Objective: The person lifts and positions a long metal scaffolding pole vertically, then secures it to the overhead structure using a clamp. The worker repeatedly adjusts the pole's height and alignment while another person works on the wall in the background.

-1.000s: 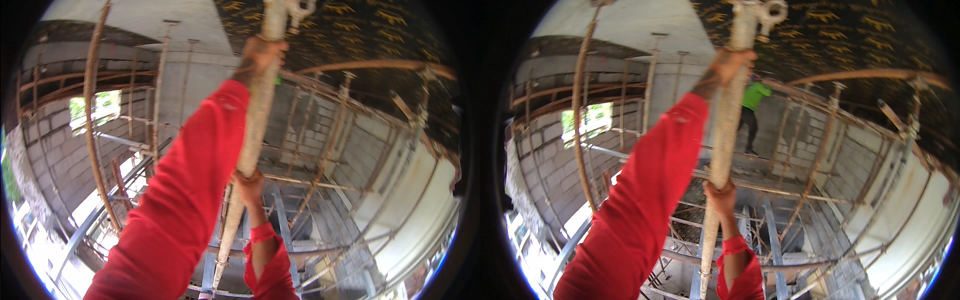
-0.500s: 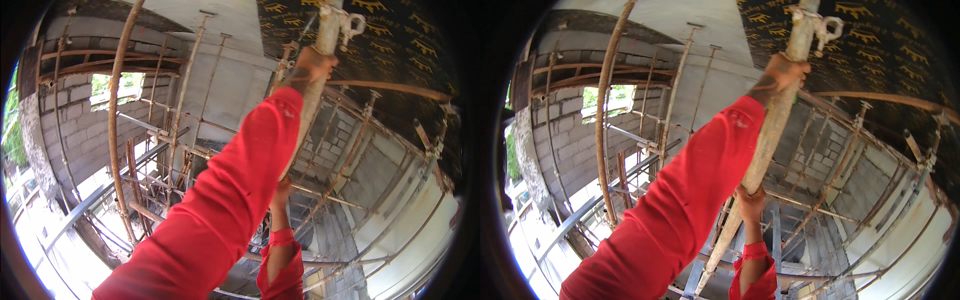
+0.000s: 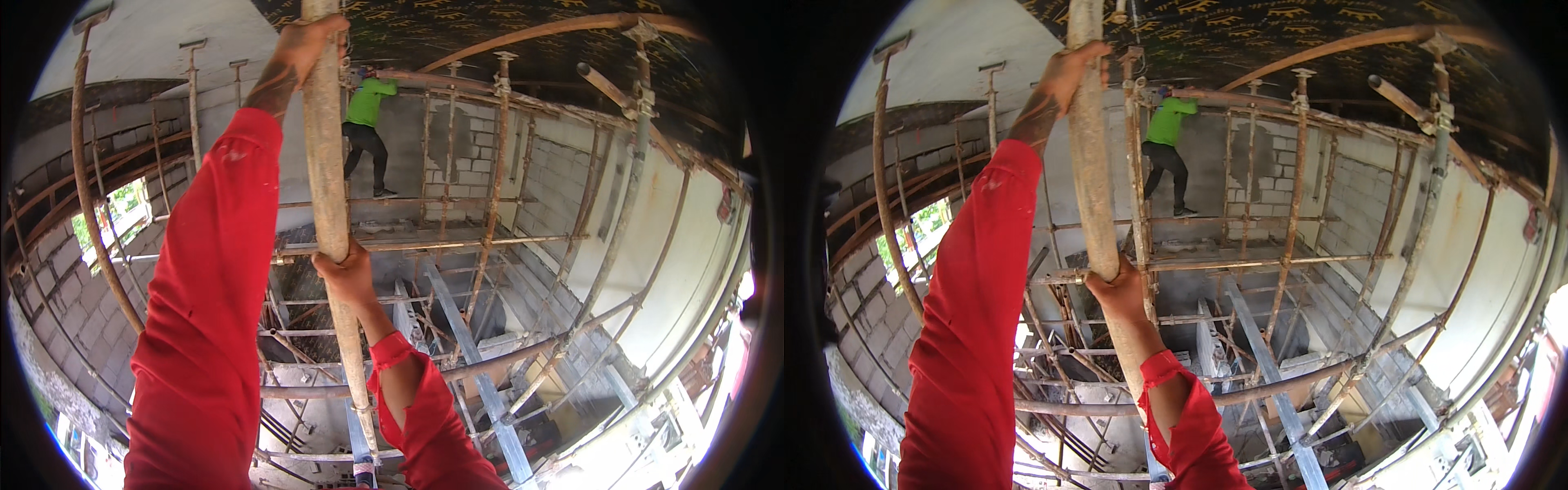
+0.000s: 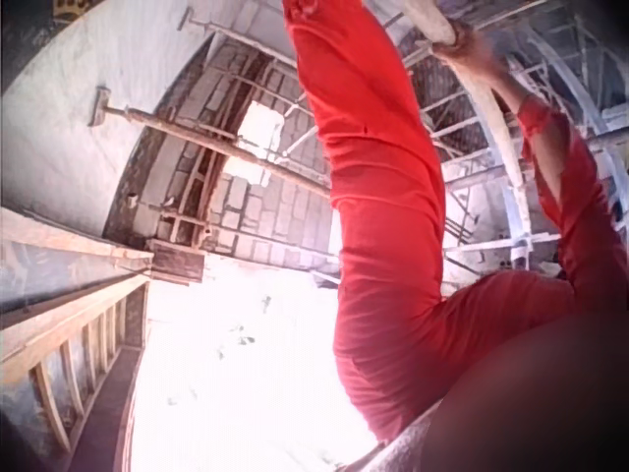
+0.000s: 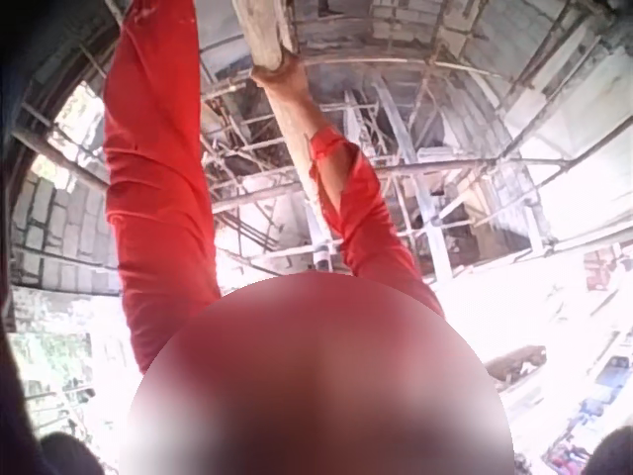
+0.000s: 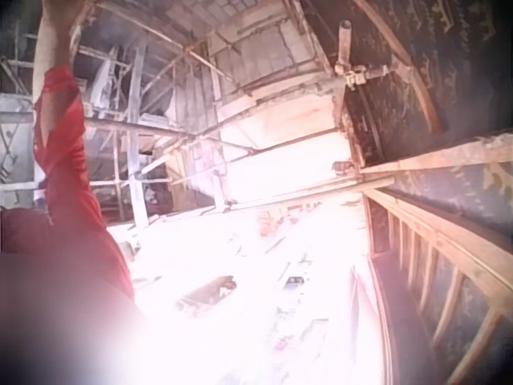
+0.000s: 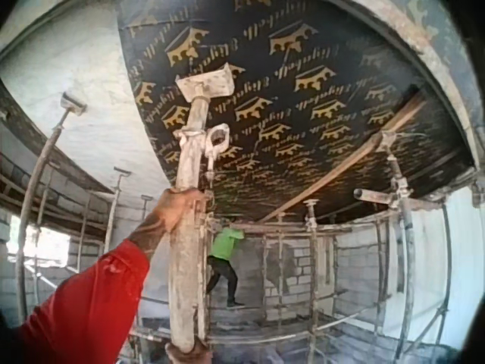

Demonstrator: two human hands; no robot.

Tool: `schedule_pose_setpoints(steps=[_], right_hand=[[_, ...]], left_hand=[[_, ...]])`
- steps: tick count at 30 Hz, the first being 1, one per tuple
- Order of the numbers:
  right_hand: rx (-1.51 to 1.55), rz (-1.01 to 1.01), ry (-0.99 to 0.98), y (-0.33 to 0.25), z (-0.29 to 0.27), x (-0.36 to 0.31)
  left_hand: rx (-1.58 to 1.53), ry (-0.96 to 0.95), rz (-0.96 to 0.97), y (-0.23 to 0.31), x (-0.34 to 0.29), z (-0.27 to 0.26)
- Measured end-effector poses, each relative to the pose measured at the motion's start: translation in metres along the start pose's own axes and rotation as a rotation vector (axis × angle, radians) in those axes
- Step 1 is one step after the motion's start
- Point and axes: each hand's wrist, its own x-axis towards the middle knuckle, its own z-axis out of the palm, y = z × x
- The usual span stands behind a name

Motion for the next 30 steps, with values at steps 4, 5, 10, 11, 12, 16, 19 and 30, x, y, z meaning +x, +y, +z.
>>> schedule_pose_setpoints(steps=[4,5,10,11,12,16,19,30], right_hand=[[0.022,0.007,0.020,0.002,0.001,0.000],[0.010,0.012,0.027,0.002,0.000,-0.001],[0.016,-0.012,0.003,0.002,-0.001,-0.001],[0.023,-0.020,0.004,0.002,-0.001,-0.001],[0.012,-0.012,0.004,0.001,0.000,0.000],[-0.015,-0.004,0.000,0.000,-0.001,0.000],[-0.016,-0.013,-0.006,-0.002,-0.001,-0.001],[-0.043,0.085,-0.043,-0.015,-0.001,-0.002]], left_hand=[[0.010,0.008,0.017,0.004,-0.003,0.001],[0.005,0.006,0.006,0.005,-0.003,0.001],[0.005,-0.023,-0.002,0.008,-0.005,-0.001],[-0.001,-0.027,0.007,0.008,-0.006,0.000],[-0.002,-0.022,0.004,0.008,-0.006,0.000],[0.030,0.016,-0.009,0.006,-0.006,0.001],[0.066,0.010,0.012,0.005,-0.004,-0.001],[-0.060,0.066,-0.021,0.006,-0.002,0.001]])
